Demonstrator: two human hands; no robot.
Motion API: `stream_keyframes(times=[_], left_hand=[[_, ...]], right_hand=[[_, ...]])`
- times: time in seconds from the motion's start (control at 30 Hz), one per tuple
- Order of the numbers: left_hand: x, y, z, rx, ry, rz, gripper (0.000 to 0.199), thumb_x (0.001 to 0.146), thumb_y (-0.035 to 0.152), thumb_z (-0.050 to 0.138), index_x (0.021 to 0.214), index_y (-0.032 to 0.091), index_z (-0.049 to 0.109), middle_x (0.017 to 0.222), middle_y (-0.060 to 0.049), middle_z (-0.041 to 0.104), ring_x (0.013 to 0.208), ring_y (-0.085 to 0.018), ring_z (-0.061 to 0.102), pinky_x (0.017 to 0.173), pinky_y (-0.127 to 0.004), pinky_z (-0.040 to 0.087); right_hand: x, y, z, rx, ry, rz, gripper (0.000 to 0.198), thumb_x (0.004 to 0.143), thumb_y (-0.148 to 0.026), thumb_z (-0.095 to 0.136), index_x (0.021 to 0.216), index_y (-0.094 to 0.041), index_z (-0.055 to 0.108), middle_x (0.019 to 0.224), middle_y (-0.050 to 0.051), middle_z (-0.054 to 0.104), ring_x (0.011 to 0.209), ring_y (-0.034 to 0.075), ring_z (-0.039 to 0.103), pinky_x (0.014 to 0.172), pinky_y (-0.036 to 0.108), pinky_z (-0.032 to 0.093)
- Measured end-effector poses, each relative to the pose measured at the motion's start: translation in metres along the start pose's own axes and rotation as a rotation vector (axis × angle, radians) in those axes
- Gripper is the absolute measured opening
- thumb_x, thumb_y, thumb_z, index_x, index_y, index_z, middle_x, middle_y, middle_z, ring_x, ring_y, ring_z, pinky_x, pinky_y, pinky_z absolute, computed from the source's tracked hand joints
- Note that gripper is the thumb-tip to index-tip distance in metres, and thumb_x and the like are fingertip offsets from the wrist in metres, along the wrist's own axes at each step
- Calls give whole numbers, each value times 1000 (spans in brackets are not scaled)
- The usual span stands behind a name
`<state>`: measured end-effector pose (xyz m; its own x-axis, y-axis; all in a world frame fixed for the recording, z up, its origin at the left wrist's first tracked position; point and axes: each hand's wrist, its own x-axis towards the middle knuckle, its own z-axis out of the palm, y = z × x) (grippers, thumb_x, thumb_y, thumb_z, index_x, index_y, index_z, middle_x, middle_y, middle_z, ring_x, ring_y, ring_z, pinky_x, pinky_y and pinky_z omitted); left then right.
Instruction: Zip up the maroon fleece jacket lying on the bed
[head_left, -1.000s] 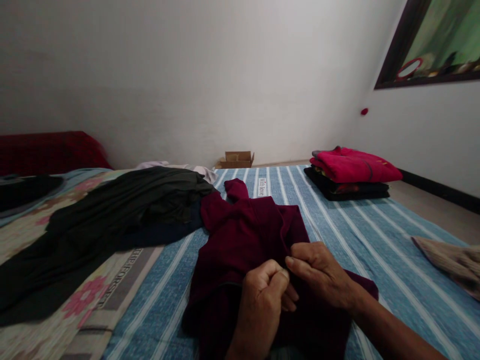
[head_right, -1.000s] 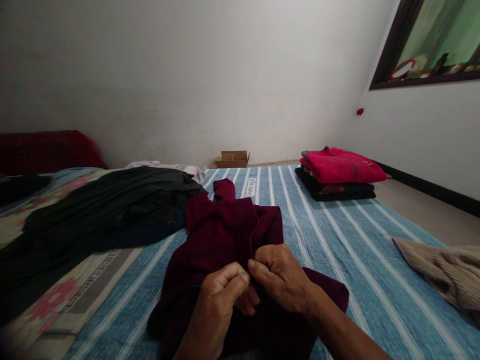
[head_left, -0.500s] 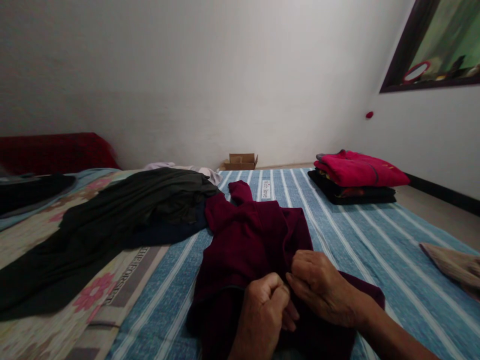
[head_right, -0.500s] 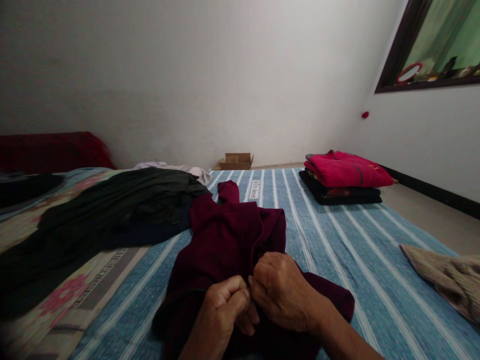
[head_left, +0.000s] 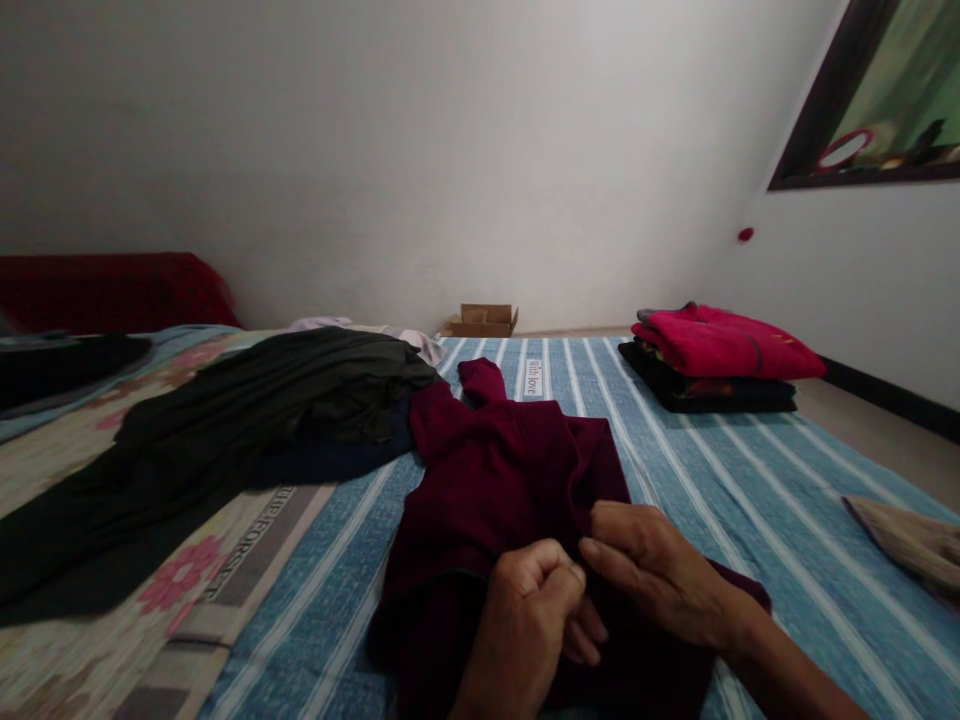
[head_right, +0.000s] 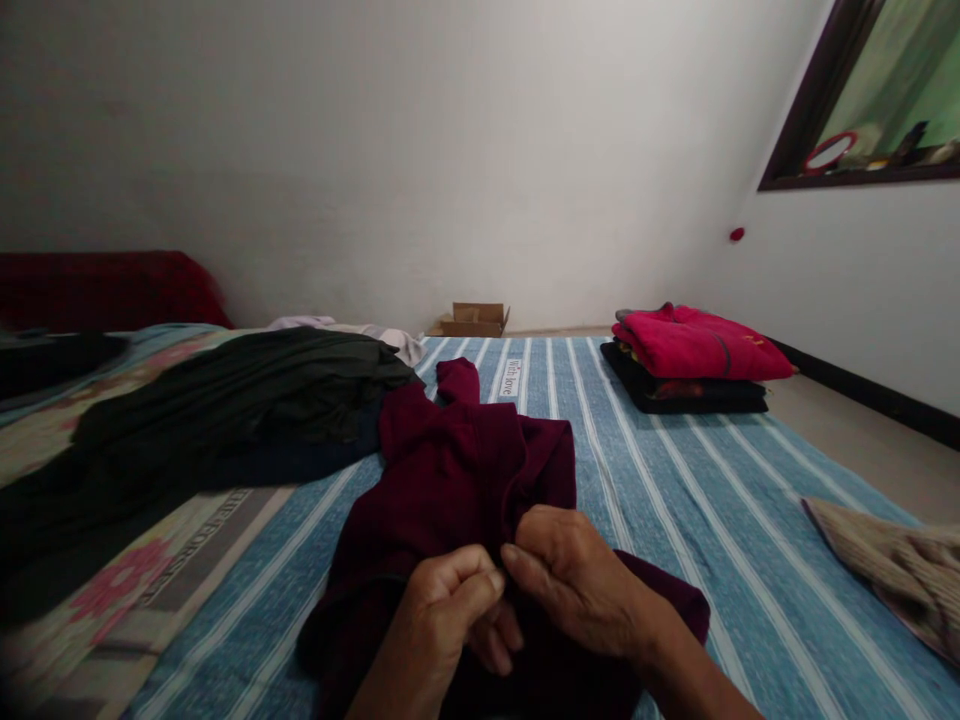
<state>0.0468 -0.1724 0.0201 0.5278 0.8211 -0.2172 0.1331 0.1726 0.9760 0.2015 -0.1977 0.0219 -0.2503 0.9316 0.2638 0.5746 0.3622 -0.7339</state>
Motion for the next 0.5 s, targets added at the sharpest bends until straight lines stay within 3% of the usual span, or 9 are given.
stream_keyframes(times=[0.27,0.5], left_hand=[[6,6,8,23,-4,-9,21,73,28,44,56,16,49,49,-4,61,37,-12,51,41,-22,38],[8,7,11,44,1,-13,21,73,27,44,54,17,48,47,-3,61,36,-12,51,39,-21,37]], right_hand=[[-5,11,-9,469,11,264,44,87,-53,40,60,-19,29,56,-6,25,51,7,23,44,22,20],[-8,22,-9,558,61,277,40,90,-50,37,68,-17,45,58,-4,33,53,9,28,47,23,22]])
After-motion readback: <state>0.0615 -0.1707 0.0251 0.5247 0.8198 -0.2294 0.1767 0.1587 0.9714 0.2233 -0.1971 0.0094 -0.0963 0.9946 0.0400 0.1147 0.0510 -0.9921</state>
